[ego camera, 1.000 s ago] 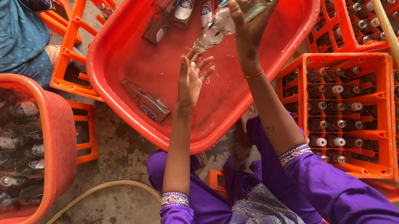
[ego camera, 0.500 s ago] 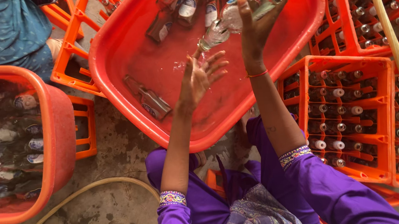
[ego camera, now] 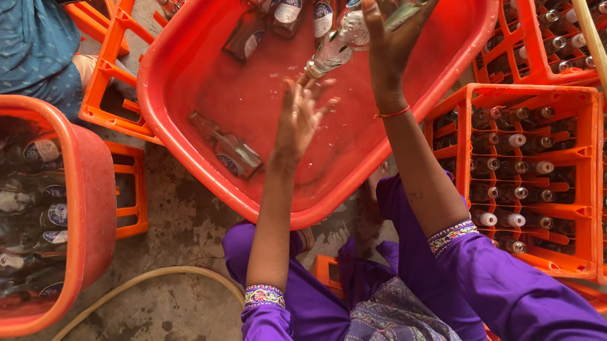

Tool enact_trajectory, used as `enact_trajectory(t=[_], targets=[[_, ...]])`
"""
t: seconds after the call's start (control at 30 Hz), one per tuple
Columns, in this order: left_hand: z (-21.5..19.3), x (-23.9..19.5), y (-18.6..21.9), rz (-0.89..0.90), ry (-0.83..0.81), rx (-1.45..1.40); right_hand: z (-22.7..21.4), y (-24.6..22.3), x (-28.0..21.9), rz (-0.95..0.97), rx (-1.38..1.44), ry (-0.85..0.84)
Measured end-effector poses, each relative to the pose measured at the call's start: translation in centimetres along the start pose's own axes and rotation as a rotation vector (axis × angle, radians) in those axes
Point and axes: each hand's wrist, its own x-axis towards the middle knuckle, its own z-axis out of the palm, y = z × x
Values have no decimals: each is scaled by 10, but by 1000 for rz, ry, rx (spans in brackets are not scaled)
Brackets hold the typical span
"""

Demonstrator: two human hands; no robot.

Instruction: The person sits on the floor and washes glass bottles by hand. They repeatedly pick up bottles from a red tub filled with water, rinse them, and place them into orange crates.

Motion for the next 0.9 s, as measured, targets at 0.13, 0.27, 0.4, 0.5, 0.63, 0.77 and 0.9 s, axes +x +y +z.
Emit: enact_trajectory(t=[0.13,0.27,0.4,0.5,0.63,0.77,0.9], targets=[[-2,-2,3,-8,-142,-181,-1,3,1,-10,-46,-16],[-6,-4,4,27,-24,52,-2,7,1,-29,-54,-20],[-9,-1,0,-28,-7,-147,-4,9,0,-29,-41,-29],[-10,4,-7,26,132,167,-5,11,0,-71,-107,-39],[-18,5,-9,-26,129,99,-2,13,-1,-66,-155,-41],[-23,3,-6,-64,157,52,0,11,-4,-44,-197,29],[-19,3,-4,-24,48,-26,3,5,-3,-20,-190,52]])
